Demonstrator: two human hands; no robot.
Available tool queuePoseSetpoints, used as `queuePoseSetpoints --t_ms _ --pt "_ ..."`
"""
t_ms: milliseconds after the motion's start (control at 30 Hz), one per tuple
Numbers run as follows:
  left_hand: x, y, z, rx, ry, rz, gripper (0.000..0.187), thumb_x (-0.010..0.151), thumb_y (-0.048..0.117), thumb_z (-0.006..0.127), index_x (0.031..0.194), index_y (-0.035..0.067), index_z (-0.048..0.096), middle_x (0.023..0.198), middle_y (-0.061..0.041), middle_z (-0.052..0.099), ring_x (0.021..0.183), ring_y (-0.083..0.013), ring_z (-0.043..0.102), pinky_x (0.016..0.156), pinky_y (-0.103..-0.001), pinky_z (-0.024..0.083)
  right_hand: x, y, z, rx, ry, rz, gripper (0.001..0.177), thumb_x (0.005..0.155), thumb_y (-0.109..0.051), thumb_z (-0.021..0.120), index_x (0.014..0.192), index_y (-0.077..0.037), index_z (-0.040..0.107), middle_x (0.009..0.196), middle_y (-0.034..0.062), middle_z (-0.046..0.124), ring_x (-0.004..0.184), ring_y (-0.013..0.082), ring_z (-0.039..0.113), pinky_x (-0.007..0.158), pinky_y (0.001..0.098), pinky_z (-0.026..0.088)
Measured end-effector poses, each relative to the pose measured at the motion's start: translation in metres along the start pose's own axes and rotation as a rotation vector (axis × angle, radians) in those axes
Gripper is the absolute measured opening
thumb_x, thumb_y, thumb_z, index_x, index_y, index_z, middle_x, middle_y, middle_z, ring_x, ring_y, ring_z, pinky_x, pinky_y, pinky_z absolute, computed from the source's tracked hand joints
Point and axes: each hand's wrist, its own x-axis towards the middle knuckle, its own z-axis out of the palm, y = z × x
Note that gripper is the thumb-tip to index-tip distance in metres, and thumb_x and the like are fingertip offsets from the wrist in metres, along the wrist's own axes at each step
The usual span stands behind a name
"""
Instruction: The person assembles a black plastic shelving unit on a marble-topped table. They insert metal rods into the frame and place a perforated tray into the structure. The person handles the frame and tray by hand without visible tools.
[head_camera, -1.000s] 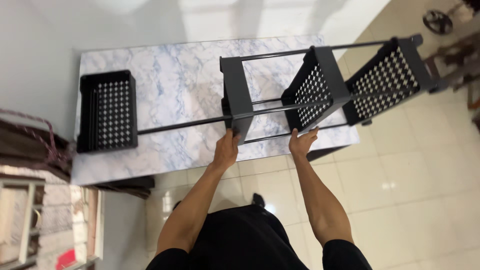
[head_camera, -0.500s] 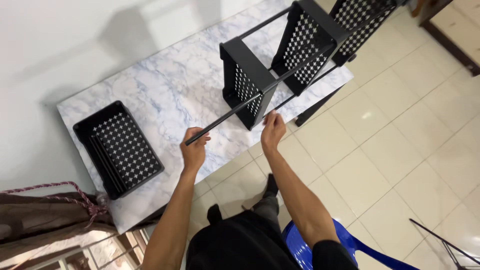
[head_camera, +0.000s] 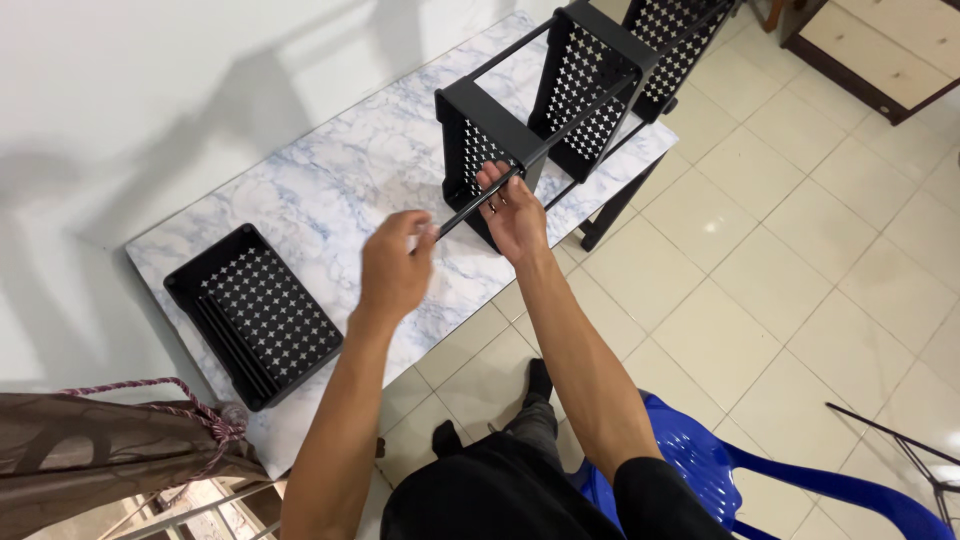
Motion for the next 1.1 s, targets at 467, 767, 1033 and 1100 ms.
queuePoseSetpoints --t_ms 467,767,1033,1100 --pt "0.009 -0.010 0.035 0.557 -0.384 0.165 0.060 0.087 0.000 0.063 0.147 0.007 0.055 0.097 -0.016 0.064 0.075 -0.0304 0.071 0.060 -0.040 0.059 0.039 0.021 -0.030 0.264 0.016 -0.039 0.029 0.109 -0.018 0.045 0.136 -0.015 0.056 0.107 0.0034 0.061 0.093 0.0155 0.061 0.088 0.0432 0.053" --pt "0.030 0.001 0.017 0.198 -0.475 -0.129 0.039 0.100 0.012 0.054 0.138 0.014 0.063 0.094 -0.020 0.072 0.086 -0.0403 0.071 0.076 -0.049 0.056 0.035 0.013 -0.016 0.101 0.203 -0.012 0.020 0.104 -0.017 0.055 0.124 -0.015 0.059 0.102 0.0027 0.062 0.092 0.0168 0.062 0.088 0.0472 0.054" --pt "0.025 0.014 0.029 0.379 -0.401 -0.135 0.019 0.099 0.018 0.061 0.115 0.010 0.065 0.088 -0.017 0.071 0.083 -0.0382 0.071 0.070 -0.049 0.055 0.027 0.010 -0.008 0.009 0.223 -0.014 0.021 0.103 -0.020 0.059 0.124 -0.015 0.062 0.102 0.0010 0.062 0.095 0.0151 0.061 0.087 0.0453 0.055" --pt "0.015 0.013 0.038 0.418 -0.215 0.058 0.024 0.092 0.024 0.070 0.101 0.003 0.063 0.088 -0.018 0.068 0.077 -0.0362 0.072 0.059 -0.045 0.057 0.024 0.007 -0.001 0.012 0.223 -0.023 0.022 0.103 -0.019 0.059 0.125 -0.015 0.061 0.103 0.0019 0.062 0.096 0.0157 0.062 0.087 0.0439 0.055"
